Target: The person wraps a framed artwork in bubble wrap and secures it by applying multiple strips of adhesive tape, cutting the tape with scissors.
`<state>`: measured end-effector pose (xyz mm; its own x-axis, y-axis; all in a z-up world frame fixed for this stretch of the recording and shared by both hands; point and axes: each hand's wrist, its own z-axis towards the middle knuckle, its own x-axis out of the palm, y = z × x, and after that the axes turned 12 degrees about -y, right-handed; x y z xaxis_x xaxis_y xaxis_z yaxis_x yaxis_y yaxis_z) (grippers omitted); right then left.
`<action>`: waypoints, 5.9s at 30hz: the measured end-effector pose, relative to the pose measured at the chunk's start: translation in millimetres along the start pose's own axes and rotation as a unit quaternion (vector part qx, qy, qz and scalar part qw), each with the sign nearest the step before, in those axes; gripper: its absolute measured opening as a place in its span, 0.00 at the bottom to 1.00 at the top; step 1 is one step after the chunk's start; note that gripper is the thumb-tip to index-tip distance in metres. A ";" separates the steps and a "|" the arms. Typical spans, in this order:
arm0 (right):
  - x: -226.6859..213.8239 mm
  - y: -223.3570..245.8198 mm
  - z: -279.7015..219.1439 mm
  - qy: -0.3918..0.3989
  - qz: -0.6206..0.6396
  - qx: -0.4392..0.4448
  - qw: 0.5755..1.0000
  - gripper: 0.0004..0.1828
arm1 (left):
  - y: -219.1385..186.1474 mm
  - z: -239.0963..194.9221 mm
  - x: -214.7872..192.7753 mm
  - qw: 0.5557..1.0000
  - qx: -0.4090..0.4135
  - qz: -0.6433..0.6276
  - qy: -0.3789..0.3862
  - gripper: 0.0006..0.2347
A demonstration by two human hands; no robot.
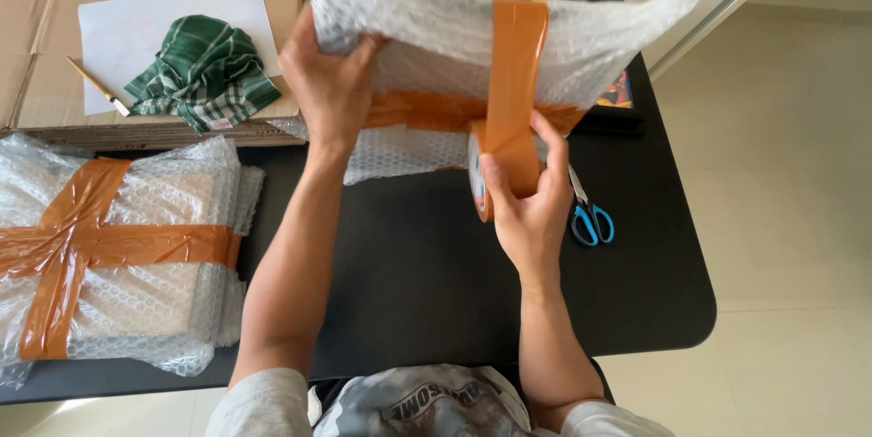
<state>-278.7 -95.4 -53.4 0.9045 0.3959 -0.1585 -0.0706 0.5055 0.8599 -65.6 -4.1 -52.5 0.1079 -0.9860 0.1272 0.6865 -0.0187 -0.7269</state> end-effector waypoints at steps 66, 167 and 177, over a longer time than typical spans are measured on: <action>-25.9 24.2 -27.5 0.139 0.017 0.080 0.987 0.10 | -118.2 -50.1 -117.6 0.820 0.266 0.276 0.426 0.26; 12.1 -88.8 133.0 0.529 -0.069 -0.120 0.837 0.18 | -8.3 -22.7 -47.1 0.787 0.489 0.274 0.259 0.11; -66.2 -178.0 91.6 0.420 0.029 0.033 0.907 0.31 | -3.9 -21.5 -44.2 0.788 0.460 0.293 0.285 0.22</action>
<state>-287.5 -281.9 -151.5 0.2593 0.8783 -0.4017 -0.0574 0.4292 0.9014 -88.5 35.9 -69.8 0.4404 -0.6998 -0.5624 0.8978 0.3385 0.2818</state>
